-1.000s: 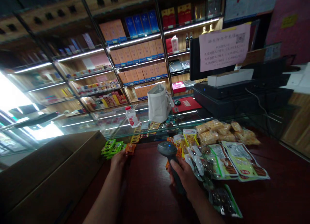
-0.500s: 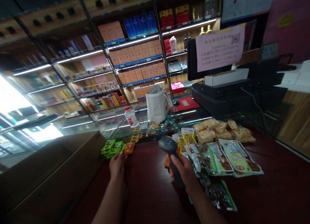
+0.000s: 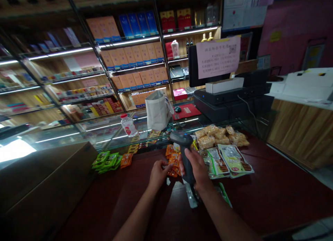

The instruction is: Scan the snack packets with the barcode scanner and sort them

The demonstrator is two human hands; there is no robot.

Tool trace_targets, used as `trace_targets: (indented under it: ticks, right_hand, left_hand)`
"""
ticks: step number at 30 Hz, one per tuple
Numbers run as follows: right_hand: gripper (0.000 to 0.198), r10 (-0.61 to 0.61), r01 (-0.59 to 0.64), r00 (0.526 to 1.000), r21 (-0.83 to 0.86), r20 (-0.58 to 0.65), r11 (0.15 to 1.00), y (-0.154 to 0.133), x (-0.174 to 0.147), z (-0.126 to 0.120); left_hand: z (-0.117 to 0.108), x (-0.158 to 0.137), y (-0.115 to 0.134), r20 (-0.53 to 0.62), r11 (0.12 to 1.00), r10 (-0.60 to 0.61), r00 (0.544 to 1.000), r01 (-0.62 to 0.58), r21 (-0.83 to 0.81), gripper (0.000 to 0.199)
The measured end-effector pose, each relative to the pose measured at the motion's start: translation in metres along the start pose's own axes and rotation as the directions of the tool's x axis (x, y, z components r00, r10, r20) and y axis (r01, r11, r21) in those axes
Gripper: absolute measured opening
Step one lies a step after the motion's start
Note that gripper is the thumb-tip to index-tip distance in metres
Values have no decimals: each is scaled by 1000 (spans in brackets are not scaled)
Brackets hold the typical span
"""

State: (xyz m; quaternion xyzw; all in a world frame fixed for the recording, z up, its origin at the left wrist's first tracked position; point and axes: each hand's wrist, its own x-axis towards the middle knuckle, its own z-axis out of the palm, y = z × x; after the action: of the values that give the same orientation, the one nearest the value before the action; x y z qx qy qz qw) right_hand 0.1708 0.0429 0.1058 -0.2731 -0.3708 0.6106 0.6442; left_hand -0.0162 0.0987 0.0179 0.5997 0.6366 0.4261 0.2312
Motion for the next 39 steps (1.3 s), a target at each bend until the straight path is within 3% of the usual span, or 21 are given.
trace_targets:
  ticks: [3,6,14,23,28,32,36,39]
  right_hand:
    - [39,-3,4,998,-18,61,1000,-20,2,10]
    - [36,-24,26,995,-19,101,999,-36,8,19]
    - [32,-62,69,977,-29,206,997,-63,16,28]
    - [32,-49,79,962,-99,268,992,-60,23,38]
    - [33,11,46,955,-186,296,981,-53,31,34]
    - [35,74,4,955,-265,286,964,-49,34,33]
    - [37,138,-51,950,-297,280,953,-43,35,34]
    - [40,200,-103,942,-336,268,936,-38,35,34]
  left_hand:
    - [4,-1,6,-9,981,96,995,-93,171,38]
    - [11,1,7,6,976,85,996,-84,202,34]
    - [20,11,6,36,995,-87,996,85,45,26]
    - [6,16,11,54,995,10,998,-5,-95,16]
    - [-13,26,14,111,985,2,994,17,-170,20]
    - [-46,36,27,171,950,-28,985,79,-302,30]
    - [-80,41,43,95,871,-44,995,85,-484,35]
    - [-93,42,50,-6,789,-84,996,63,-611,40]
